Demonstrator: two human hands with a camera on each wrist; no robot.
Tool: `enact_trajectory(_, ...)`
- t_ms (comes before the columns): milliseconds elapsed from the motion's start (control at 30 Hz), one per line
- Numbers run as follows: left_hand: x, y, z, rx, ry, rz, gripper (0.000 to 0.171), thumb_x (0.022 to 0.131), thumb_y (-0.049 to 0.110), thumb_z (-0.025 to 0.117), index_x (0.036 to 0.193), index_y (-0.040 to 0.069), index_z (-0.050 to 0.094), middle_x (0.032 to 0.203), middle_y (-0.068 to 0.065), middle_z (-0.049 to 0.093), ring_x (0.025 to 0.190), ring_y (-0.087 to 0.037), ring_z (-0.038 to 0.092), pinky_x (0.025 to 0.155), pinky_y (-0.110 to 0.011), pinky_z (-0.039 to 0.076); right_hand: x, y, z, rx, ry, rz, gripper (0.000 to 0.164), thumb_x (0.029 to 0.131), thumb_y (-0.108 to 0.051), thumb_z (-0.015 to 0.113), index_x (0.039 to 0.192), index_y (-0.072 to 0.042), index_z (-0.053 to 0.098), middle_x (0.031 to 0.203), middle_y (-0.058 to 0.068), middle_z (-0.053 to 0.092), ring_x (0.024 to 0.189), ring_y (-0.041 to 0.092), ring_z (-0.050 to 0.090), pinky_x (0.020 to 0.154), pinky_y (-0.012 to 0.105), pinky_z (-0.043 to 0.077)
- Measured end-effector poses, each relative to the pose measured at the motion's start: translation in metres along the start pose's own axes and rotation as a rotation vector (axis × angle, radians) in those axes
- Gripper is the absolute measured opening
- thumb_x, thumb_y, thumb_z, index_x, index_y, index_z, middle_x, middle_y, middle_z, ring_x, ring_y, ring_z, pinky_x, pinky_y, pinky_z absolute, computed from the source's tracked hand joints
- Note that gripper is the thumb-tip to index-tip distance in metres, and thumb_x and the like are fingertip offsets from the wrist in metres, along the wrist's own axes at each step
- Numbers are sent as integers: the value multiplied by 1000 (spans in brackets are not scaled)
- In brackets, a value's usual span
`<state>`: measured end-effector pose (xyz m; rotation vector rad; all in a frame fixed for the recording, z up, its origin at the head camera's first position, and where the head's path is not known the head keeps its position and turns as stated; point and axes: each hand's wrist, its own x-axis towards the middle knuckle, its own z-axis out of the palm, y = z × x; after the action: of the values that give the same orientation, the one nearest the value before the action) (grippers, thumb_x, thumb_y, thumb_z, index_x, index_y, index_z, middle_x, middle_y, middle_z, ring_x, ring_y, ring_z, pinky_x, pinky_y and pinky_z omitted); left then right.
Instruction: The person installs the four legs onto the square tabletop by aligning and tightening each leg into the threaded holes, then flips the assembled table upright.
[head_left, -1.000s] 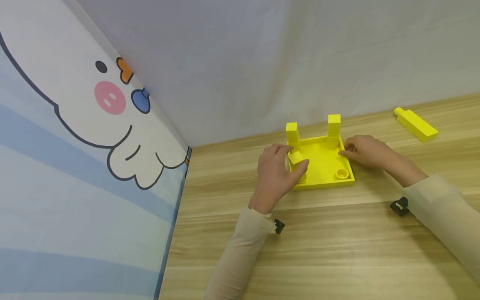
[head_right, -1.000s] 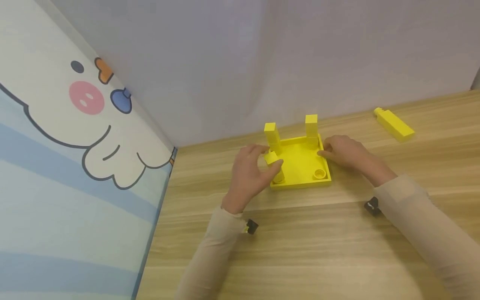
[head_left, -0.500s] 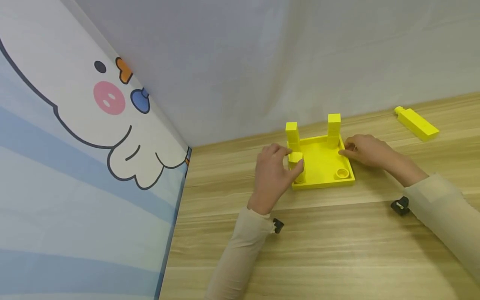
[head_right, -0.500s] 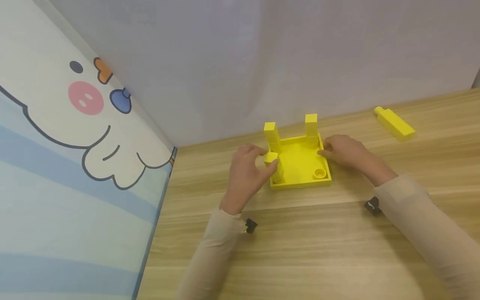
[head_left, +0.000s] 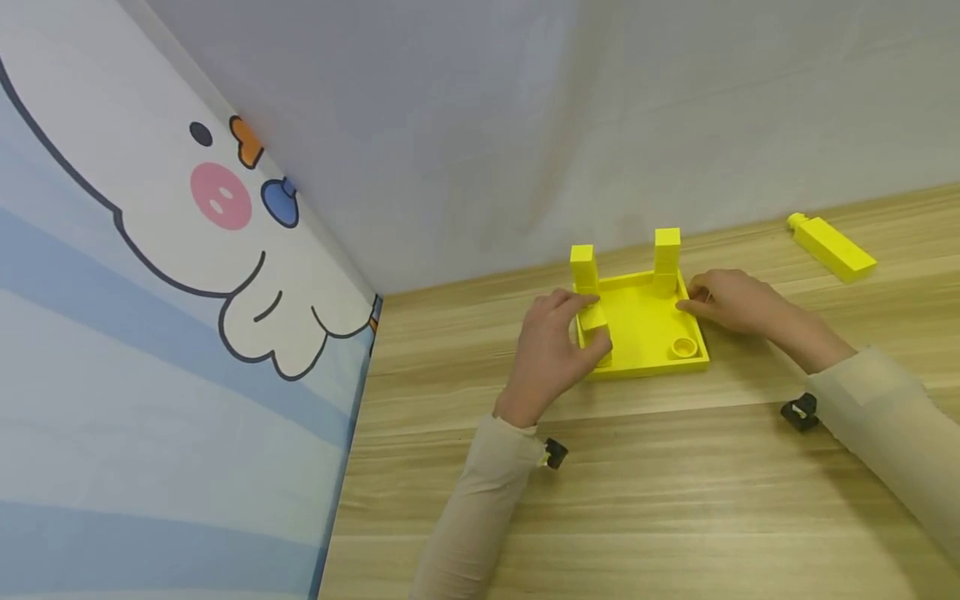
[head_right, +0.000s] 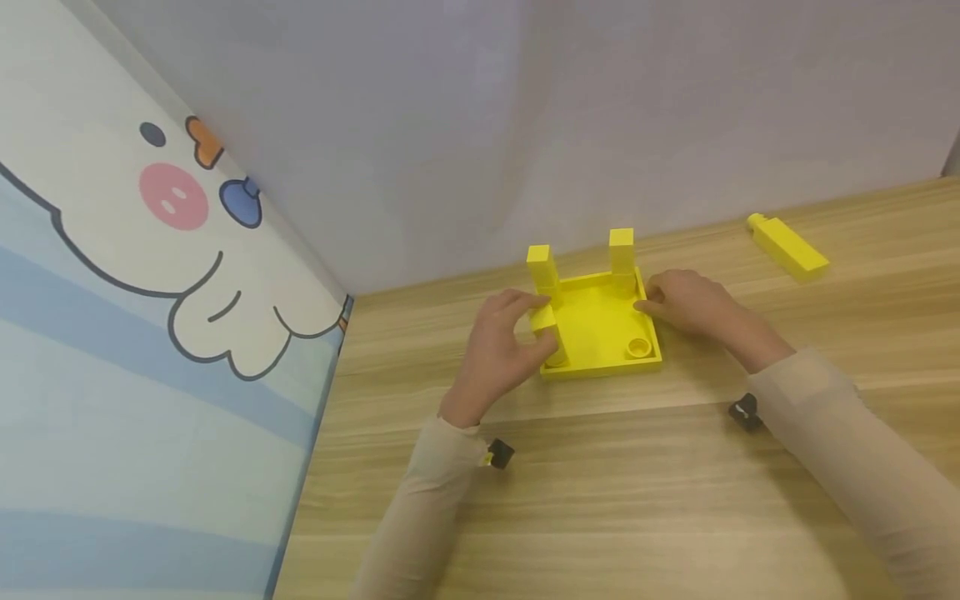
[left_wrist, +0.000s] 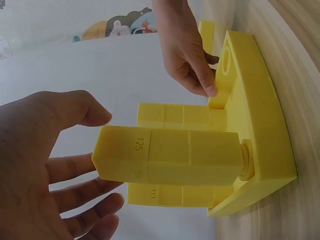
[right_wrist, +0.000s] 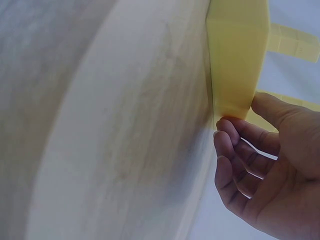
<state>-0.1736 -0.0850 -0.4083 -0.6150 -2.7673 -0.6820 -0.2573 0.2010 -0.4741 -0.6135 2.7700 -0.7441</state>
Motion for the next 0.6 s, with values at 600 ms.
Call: enact_trajectory(600,-1,5,-7,96,39,-11,35,92,37,74,115,10,76,111,-3,73,103,-21,64,92,-38,51,-1,-2,1,5,4,4,28,101,-26,63,94,2,66,82,10,65,71,19,51,65,33,42)
